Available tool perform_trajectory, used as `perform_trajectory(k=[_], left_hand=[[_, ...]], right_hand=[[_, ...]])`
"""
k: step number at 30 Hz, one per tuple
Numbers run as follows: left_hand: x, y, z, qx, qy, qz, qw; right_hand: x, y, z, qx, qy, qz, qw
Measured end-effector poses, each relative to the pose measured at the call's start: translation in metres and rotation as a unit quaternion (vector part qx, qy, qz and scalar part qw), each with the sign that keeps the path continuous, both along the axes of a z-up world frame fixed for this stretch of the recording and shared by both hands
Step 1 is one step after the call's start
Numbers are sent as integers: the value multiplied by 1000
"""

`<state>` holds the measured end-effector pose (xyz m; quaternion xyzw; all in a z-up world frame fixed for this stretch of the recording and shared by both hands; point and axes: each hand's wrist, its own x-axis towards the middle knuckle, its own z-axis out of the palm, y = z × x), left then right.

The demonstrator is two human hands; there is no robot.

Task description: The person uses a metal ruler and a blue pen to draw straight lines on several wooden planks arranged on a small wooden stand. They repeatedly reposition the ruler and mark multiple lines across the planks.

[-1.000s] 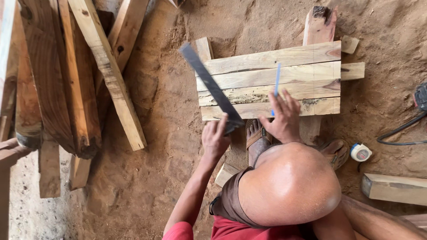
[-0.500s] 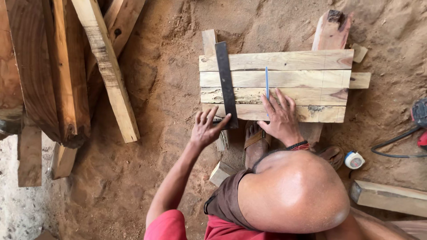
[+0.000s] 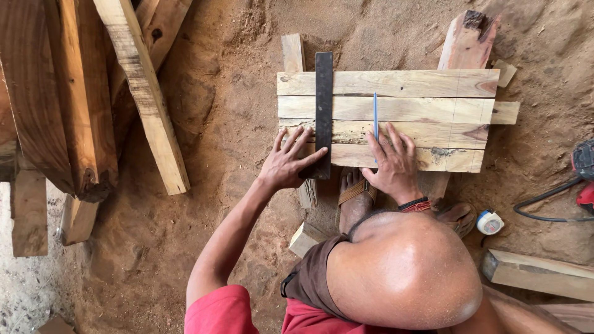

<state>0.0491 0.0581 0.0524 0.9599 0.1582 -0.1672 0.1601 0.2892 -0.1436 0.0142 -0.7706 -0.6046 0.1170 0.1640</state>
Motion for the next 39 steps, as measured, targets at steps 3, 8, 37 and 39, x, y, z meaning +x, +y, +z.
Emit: perform_trajectory(k=[3,8,37,39], left_hand=[[0,1,1,11,28,-6,1000],[-1,1,1,11,1,-7,1000],[0,8,-1,5,-9,-17,1000],[4,8,2,-3,-7,-17,1000]], right_hand=[[0,1,3,4,5,-1,1000],[0,0,4,4,-2,3,1000],[1,0,-7,16,-1,1,1000],[2,-1,-6,21,11,-1,1000]])
